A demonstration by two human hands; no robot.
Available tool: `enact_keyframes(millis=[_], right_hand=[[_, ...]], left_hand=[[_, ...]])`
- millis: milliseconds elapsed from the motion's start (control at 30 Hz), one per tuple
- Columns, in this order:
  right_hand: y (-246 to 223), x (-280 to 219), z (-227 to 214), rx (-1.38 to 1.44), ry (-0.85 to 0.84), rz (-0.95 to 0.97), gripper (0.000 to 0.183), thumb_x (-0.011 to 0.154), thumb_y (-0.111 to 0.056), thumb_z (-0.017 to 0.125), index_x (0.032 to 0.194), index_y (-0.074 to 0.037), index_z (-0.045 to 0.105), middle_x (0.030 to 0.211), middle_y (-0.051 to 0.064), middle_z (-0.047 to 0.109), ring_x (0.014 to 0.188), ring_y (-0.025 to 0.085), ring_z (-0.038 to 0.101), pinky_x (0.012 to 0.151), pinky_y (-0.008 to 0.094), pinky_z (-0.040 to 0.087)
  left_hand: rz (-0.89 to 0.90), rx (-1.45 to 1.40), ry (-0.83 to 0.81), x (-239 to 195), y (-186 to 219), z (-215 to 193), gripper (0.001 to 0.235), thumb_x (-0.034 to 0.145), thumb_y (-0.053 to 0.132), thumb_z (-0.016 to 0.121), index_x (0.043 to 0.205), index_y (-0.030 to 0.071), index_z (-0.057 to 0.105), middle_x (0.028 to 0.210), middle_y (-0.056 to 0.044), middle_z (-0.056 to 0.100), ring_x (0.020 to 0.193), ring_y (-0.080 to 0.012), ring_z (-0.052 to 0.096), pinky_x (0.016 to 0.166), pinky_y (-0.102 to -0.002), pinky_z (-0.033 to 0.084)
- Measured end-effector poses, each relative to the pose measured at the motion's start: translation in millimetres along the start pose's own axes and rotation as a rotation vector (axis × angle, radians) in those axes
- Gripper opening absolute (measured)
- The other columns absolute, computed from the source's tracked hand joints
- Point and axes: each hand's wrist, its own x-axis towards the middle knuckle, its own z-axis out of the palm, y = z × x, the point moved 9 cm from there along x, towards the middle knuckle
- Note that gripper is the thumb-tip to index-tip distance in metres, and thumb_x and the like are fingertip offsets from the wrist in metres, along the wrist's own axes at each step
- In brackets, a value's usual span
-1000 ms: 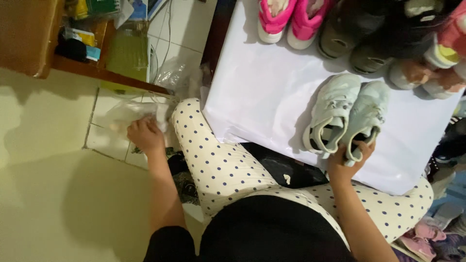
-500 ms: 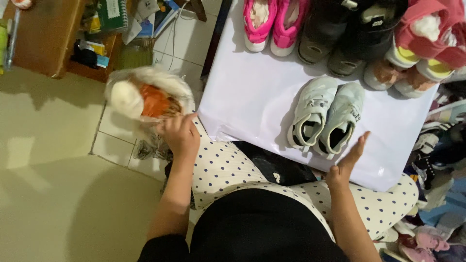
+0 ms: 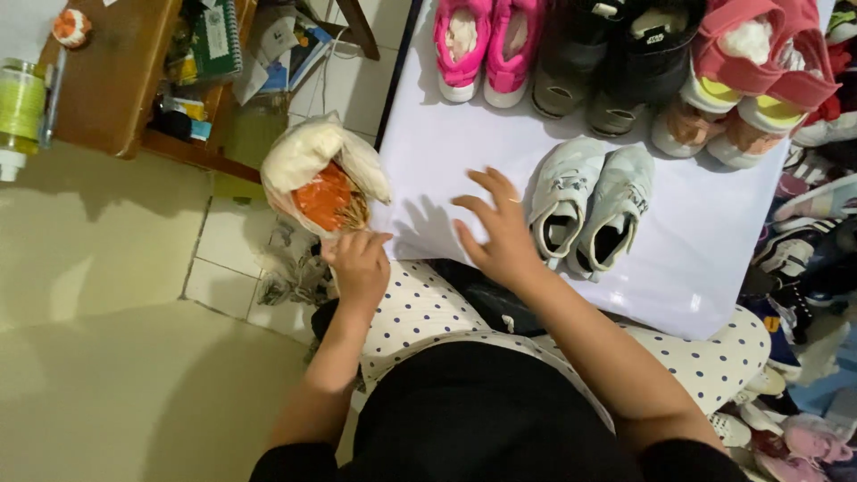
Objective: The person sits on the floor and stuffs paper into a pair of black shoes, then places them on a white sheet. They then pick up a pair of white shoes and stuff paper into them as well.
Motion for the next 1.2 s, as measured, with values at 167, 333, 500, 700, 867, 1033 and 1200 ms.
enact_keyframes(millis=[167,333,500,700,867,1033,1200], right_hand=[[-7,18,73,-0.049,-0.106,-0.227,0.023,0.084,-0.009,0.062,0.106,-0.008,0.062,0.1,0.014,0.059,0.096,0.031,0.062,0.081,0.039,0.052],[-50,31,107,0.006,-0.128,-0.429,0.044,0.077,0.006,0.054,0.12,0.002,0.052,0.112,0.027,0.053,0.105,0.044,0.054,0.09,0.048,0.048],[-35,49,110,-0.284,-0.107,-0.211,0.06,0.082,0.0,0.05,0.14,-0.01,0.036,0.126,0.027,0.043,0.109,0.044,0.051,0.079,0.045,0.052],[6,43,101,-0.477,0.113,-0.263,0.038,0.075,-0.012,0.058,0.112,-0.018,0.058,0.087,0.006,0.05,0.071,0.024,0.053,0.054,0.036,0.043],[-5,24,54,-0.206,0.1,-0.307,0.037,0.066,-0.009,0.072,0.103,-0.012,0.067,0.096,0.01,0.061,0.081,0.029,0.061,0.061,0.038,0.049],[88,-15,-3,0.516,0.133,0.435,0.033,0.075,-0.008,0.075,0.105,-0.003,0.061,0.087,0.014,0.064,0.07,0.025,0.063,0.056,0.031,0.05],[153,-53,-20,0.423,0.299,0.847,0.026,0.085,-0.023,0.072,0.095,-0.004,0.057,0.068,0.012,0.065,0.053,0.018,0.062,0.041,0.027,0.05]], left_hand=[[0.011,-0.048,-0.181,-29,5,30,0.02,0.067,0.003,0.058,0.082,0.015,0.062,0.074,0.001,0.053,0.079,-0.0192,0.053,0.084,-0.042,0.026],[-0.01,-0.035,-0.32,-41,27,45,0.014,0.061,0.0,0.065,0.072,0.009,0.067,0.073,-0.004,0.058,0.079,-0.0237,0.053,0.089,-0.049,0.028],[0.085,-0.125,-0.397,-53,42,74,0.035,0.046,0.004,0.073,0.082,0.005,0.069,0.085,-0.011,0.061,0.087,-0.0314,0.055,0.087,-0.053,0.028],[0.151,-0.222,-0.307,-34,65,55,0.015,0.065,0.001,0.057,0.074,0.011,0.063,0.076,-0.003,0.056,0.079,-0.0215,0.054,0.082,-0.043,0.028],[0.123,-0.181,-0.2,-13,58,28,0.015,0.075,0.001,0.055,0.073,0.015,0.06,0.075,0.002,0.052,0.078,-0.0176,0.052,0.083,-0.044,0.023],[0.126,-0.227,-0.158,-3,45,23,0.019,0.076,0.001,0.056,0.077,0.018,0.063,0.073,0.004,0.053,0.077,-0.0157,0.053,0.09,-0.047,0.02],[0.125,-0.351,-0.176,26,64,2,0.022,0.076,-0.007,0.056,0.077,0.014,0.064,0.071,0.002,0.052,0.075,-0.0189,0.054,0.08,-0.038,0.038]])
